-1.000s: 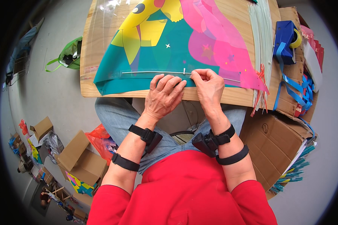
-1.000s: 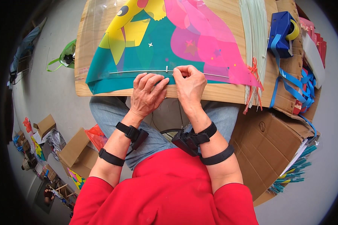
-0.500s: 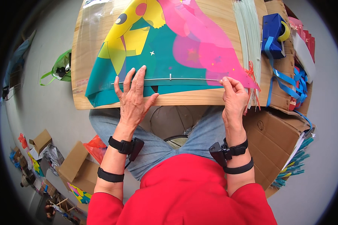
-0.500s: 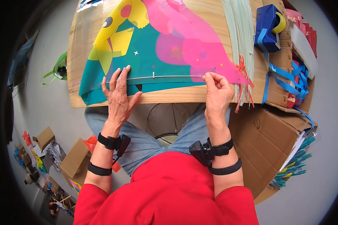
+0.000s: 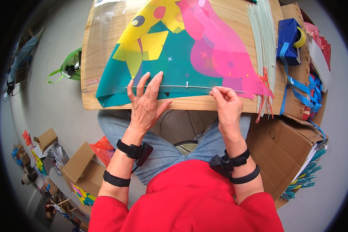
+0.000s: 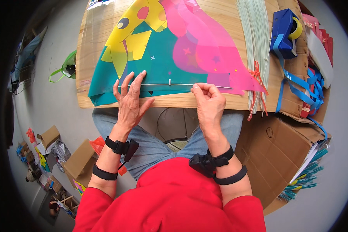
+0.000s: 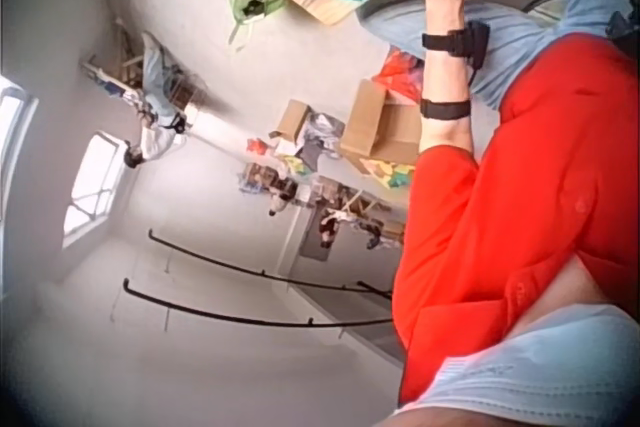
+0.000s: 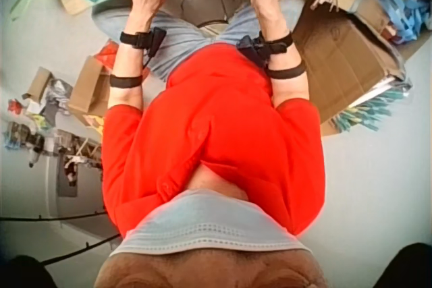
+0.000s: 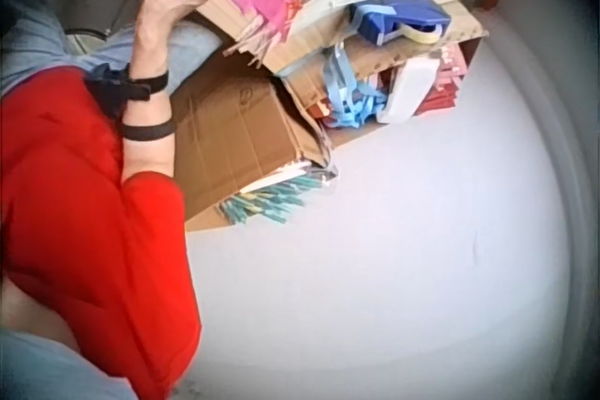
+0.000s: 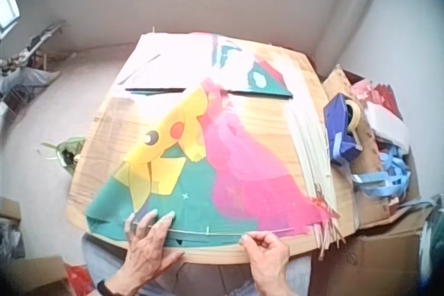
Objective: The person is assembling a Pikachu-themed kite on a wooden board. They align a thin rod along the kite's center, secure it with tape, and attach a string to the kite's frame. The person handles the kite fabric, rods, tape, and string throughout the process.
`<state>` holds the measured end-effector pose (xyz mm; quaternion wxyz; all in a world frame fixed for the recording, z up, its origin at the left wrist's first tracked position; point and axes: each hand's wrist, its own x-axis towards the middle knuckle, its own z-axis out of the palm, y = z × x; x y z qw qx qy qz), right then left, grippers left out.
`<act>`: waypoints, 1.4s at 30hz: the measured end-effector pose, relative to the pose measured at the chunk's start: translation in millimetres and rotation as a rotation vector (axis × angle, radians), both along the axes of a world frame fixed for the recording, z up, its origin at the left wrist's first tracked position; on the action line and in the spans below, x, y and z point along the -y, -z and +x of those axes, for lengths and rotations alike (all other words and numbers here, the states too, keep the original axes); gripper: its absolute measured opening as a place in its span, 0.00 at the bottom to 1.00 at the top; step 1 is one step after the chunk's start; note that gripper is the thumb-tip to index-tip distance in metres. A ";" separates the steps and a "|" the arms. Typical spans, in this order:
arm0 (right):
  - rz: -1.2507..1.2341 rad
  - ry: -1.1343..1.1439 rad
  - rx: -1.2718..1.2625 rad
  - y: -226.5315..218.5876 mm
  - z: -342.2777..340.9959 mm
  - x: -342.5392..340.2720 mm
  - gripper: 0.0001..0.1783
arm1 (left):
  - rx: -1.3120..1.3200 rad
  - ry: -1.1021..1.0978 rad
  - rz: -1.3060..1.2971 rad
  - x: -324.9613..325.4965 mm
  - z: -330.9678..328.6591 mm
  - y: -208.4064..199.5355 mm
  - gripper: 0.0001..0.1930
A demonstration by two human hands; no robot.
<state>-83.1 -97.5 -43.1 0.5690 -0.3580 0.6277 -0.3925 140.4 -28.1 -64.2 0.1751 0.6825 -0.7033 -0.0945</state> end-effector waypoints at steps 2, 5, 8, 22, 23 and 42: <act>-0.001 -0.047 -0.040 2.7 9.3 1.3 0.06 | -0.011 0.031 -0.045 -2.8 -2.1 1.4 0.41; 0.011 -0.062 -0.081 9.4 21.3 4.7 0.05 | -0.032 0.141 -0.157 0.1 -6.7 10.1 0.34; 0.014 -0.074 -0.119 16.7 28.1 5.3 0.05 | 0.033 0.275 -0.209 3.8 -16.9 21.8 0.28; -0.027 -0.129 -0.233 20.8 32.6 2.5 0.06 | 0.030 0.328 -0.161 6.0 -18.2 27.6 0.23; -0.028 -0.136 -0.239 20.7 32.7 2.1 0.06 | 0.032 0.326 -0.162 5.9 -18.1 27.2 0.23; -0.080 -0.178 -0.337 18.5 35.3 2.4 0.06 | 0.086 0.309 -0.152 4.9 -21.5 28.3 0.31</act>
